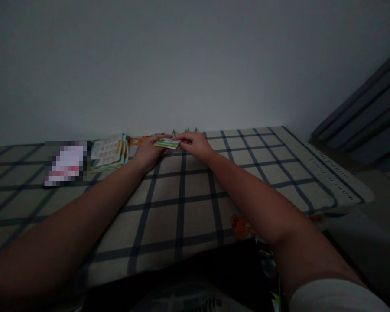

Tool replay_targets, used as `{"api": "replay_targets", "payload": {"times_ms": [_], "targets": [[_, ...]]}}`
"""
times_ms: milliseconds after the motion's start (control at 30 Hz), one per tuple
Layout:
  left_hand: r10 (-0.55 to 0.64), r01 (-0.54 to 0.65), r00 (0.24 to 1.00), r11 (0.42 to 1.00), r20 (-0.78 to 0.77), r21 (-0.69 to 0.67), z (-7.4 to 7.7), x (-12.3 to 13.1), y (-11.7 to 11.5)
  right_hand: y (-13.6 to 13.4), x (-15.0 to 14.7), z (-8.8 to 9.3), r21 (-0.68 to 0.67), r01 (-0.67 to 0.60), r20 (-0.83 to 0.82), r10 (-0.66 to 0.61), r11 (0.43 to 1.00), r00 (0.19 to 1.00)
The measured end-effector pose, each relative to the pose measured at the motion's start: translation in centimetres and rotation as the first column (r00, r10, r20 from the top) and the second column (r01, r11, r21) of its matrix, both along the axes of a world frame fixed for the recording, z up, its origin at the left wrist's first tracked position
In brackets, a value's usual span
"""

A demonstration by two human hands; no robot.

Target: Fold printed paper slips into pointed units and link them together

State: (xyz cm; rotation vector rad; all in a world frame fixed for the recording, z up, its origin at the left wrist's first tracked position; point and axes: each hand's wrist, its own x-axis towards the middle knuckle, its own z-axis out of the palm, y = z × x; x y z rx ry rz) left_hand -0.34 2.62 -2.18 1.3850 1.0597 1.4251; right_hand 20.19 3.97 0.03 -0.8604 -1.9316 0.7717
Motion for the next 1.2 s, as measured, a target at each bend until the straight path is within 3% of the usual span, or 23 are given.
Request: {"api": "replay_targets", "payload": {"times_ms": [233,467,633,900,1200], "targets": [[-0.024,0.039,0.988,0.995,0.155,-0.093,0.7,0.5,-0.7,-0.1,0.3,0.5,0.205,-0.015,0.163,-0.019,0.979,0.986],[-0.043,0.086,0.96,0.985,0.276,-0.148,1.7,0.5,-1.1,0.3,0.3,0.4,0.242,-0.053,0.237,-0.006,0.969,0.971],[-0.062,0.09,0.974,0.989,0.22,-0.119,1.4,0.6,-1.0,0.2,0.5,0.5,0.237,-0.042,0.213,-0.009,0.971,0.977],[-0.02,0.032,0.98,0.998,0.199,-0.061,0.6,0.5,-0.4,0.4,0.6,-0.1,0.196,-0.117,0.167,0.085,0.974,0.982],[0.015,-0.016,1.0,1.0,0.019,0.027,0.4,0.4,-0.8,1.3,1.0,-0.5,0.312,-0.178,0.204,0.117,0.933,0.972]]}}
